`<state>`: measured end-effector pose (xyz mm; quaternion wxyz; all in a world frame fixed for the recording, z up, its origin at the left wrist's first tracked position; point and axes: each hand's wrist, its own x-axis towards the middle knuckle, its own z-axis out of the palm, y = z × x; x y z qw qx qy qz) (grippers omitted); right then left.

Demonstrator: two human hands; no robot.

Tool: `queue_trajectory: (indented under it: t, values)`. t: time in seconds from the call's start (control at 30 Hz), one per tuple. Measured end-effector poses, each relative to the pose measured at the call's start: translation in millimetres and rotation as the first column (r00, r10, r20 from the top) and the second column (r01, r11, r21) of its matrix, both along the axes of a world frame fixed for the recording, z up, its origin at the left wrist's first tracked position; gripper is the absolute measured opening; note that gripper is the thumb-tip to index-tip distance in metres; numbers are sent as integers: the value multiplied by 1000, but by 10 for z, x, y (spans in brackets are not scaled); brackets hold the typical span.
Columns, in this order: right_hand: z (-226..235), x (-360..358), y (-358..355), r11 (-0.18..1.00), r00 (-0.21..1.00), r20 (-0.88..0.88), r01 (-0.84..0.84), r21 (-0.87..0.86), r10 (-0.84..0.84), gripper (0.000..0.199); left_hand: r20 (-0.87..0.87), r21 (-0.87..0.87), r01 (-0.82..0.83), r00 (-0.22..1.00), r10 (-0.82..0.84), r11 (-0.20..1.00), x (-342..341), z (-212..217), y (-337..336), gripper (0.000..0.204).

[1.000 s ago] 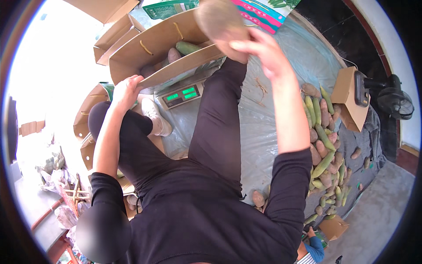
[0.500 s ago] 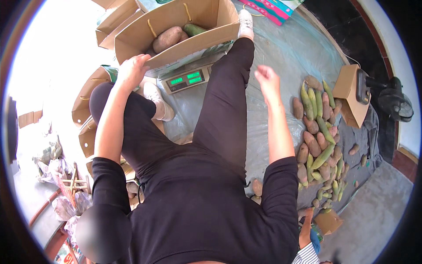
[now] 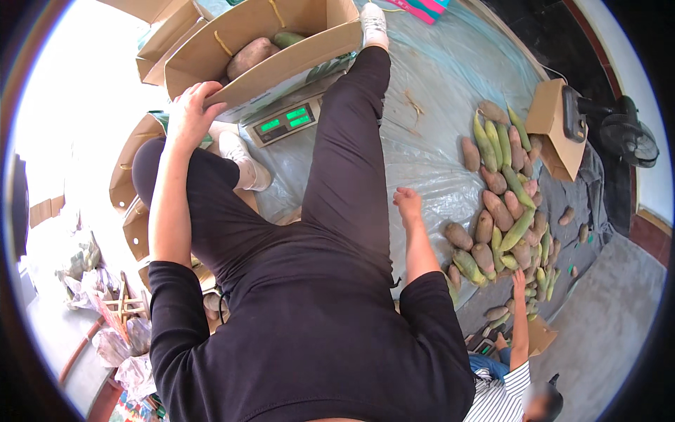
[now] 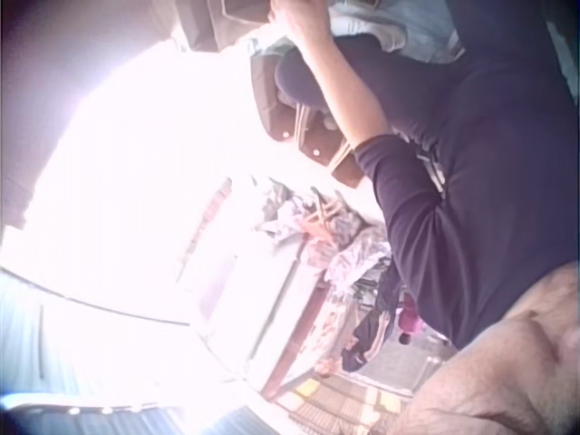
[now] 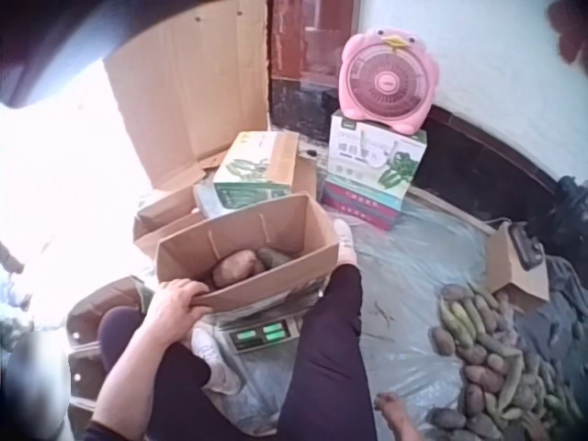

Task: The recorder is weighing and sorting produce into cardboard boxes.

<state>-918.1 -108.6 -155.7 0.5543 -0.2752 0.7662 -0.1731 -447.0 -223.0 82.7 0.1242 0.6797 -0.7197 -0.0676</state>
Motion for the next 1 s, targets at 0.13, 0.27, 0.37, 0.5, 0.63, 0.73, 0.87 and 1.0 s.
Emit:
queue_trajectory:
  t: [0.13,0.27,0.37,0.5,0.63,0.73,0.87,1.0]
  values:
    - [4,18,61,999,1000,-10,19,36,-19,31,-30,-59,-8,1000,6,998,35,-34,23,29]
    - [-42,-2,47,999,999,-36,-31,42,32,33,-43,-84,11,999,-14,996,57,-55,19,27]
    - [-154,-87,67,997,997,-40,-61,57,63,36,-85,-114,32,995,-42,993,-9,-33,-30,26]
    - [-214,-62,22,996,995,-81,-51,68,56,35,-62,-91,28,998,-33,995,9,-3,-22,26]
    - [-590,-305,127,1000,994,-104,19,0,-19,32,-91,-80,36,995,-43,996,1,-57,-59,25]
    - [-740,-510,143,999,978,-207,-10,-51,0,32,-86,-70,69,993,-75,995,-35,-86,-84,25]
    - [-613,-785,-129,990,907,-420,-92,-111,37,36,46,-57,73,996,-70,996,-59,-63,-77,24]
    - [-543,-1365,-494,986,774,-626,-157,-54,89,43,84,-30,44,996,-41,999,-130,-105,-117,25]
